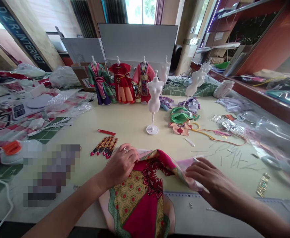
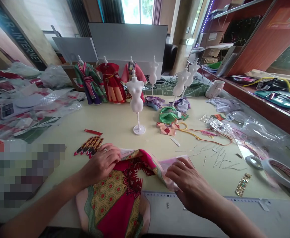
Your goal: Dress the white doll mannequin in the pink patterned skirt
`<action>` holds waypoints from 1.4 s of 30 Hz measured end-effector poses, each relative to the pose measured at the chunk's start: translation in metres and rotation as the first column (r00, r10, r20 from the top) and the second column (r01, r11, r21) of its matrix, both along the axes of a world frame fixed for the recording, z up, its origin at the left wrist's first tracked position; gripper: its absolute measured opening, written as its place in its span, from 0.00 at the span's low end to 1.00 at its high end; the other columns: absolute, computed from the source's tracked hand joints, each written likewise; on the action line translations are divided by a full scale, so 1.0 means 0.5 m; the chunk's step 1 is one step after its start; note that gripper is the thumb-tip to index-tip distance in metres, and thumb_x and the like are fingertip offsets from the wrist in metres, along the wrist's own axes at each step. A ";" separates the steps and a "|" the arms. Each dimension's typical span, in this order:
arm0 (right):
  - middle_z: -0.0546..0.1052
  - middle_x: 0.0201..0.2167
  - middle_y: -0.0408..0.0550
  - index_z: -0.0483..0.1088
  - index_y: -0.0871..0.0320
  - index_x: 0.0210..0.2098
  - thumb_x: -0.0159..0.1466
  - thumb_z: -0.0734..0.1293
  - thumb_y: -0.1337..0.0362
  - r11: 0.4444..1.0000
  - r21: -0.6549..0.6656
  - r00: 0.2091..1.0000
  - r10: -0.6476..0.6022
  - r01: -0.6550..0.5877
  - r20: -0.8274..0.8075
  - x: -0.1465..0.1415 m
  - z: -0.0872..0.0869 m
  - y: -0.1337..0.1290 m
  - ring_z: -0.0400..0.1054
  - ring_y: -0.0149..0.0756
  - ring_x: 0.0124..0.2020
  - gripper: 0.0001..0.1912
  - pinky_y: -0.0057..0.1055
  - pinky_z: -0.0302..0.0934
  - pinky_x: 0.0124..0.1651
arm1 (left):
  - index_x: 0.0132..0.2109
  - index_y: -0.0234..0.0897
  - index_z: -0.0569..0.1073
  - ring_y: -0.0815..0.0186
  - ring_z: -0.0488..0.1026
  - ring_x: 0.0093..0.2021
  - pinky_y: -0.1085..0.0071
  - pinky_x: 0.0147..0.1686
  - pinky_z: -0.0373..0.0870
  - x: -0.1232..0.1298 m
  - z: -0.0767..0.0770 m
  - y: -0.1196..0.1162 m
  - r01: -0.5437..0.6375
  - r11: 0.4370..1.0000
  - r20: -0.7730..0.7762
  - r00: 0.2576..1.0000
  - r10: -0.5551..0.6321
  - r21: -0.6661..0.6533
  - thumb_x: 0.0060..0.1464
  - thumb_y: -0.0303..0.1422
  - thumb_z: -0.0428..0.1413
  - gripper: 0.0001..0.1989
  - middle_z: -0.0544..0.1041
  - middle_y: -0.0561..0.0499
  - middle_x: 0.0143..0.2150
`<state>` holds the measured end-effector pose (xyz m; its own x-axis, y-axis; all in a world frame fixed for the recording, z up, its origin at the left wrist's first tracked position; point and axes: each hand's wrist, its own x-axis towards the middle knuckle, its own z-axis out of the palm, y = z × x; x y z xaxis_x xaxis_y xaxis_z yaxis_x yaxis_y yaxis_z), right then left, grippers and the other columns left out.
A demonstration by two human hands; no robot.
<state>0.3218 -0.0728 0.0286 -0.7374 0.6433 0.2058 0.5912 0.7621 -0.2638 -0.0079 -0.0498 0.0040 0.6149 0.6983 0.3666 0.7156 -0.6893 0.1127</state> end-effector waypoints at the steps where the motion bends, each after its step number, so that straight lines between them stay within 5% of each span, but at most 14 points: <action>1: 0.76 0.36 0.48 0.70 0.53 0.43 0.61 0.64 0.66 0.998 -0.055 1.000 -0.006 0.006 0.007 0.001 0.004 -0.005 0.69 0.40 0.40 0.10 0.45 0.61 0.51 | 0.35 0.36 0.67 0.65 0.69 0.42 0.58 0.56 0.58 -0.003 -0.004 -0.010 0.008 1.000 -0.006 1.000 -0.008 0.008 0.56 0.19 0.45 0.10 0.74 0.51 0.35; 9: 0.76 0.37 0.47 0.71 0.54 0.39 0.67 0.59 0.62 0.946 -0.224 0.961 -0.262 0.237 -0.089 -0.052 0.008 0.050 0.70 0.35 0.37 0.10 0.33 0.63 0.39 | 0.38 0.36 0.69 0.63 0.67 0.40 0.60 0.50 0.64 -0.001 -0.004 -0.027 0.057 0.998 -0.043 0.997 -0.057 -0.003 0.55 0.19 0.45 0.11 0.72 0.50 0.35; 16: 0.75 0.34 0.50 0.72 0.58 0.35 0.64 0.61 0.63 0.891 -0.204 0.913 -0.382 0.405 0.146 -0.133 -0.016 0.109 0.70 0.36 0.32 0.09 0.30 0.59 0.32 | 0.36 0.36 0.71 0.62 0.67 0.42 0.60 0.50 0.64 -0.012 -0.011 -0.045 0.108 0.992 -0.032 0.993 -0.110 -0.068 0.51 0.16 0.45 0.15 0.73 0.48 0.36; 24: 0.74 0.29 0.46 0.69 0.58 0.28 0.60 0.62 0.70 0.910 -0.205 0.930 -0.337 0.361 0.146 -0.160 -0.031 0.107 0.67 0.34 0.29 0.06 0.29 0.55 0.31 | 0.57 0.36 0.64 0.60 0.71 0.45 0.62 0.43 0.70 -0.021 -0.027 -0.047 -0.136 0.985 -0.017 0.991 0.135 -0.111 0.57 0.24 0.45 0.20 0.74 0.45 0.47; 31: 0.74 0.27 0.44 0.65 0.57 0.30 0.63 0.60 0.64 0.876 -0.294 0.882 -0.440 0.382 -0.167 -0.131 -0.008 0.106 0.66 0.33 0.28 0.07 0.30 0.57 0.30 | 0.32 0.37 0.70 0.63 0.72 0.36 0.67 0.37 0.68 -0.015 0.010 -0.014 -0.275 0.917 0.030 0.955 0.295 -0.289 0.54 0.23 0.48 0.07 0.74 0.51 0.33; 36: 0.72 0.28 0.44 0.66 0.57 0.33 0.60 0.62 0.63 0.889 -0.336 0.746 -0.446 0.310 -0.494 -0.113 -0.015 0.157 0.65 0.32 0.29 0.05 0.31 0.60 0.33 | 0.36 0.37 0.68 0.65 0.73 0.33 0.70 0.34 0.69 0.000 0.048 0.055 -0.419 0.886 0.076 0.895 0.440 -0.197 0.53 0.24 0.48 0.06 0.76 0.52 0.33; 42: 0.74 0.27 0.47 0.68 0.61 0.36 0.60 0.60 0.66 0.860 -0.258 0.694 -0.509 0.440 -0.510 -0.113 -0.047 0.256 0.67 0.34 0.29 0.07 0.33 0.61 0.34 | 0.46 0.31 0.68 0.63 0.74 0.42 0.66 0.42 0.70 0.033 0.038 0.127 -0.408 0.913 -0.020 0.913 0.408 -0.024 0.59 0.24 0.40 0.14 0.75 0.50 0.40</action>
<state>0.2653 0.0554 0.0052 -0.1108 0.9188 0.3788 0.5954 0.3666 -0.7149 0.0088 0.0139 0.0229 0.2796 0.8990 0.3371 0.9356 -0.3340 0.1146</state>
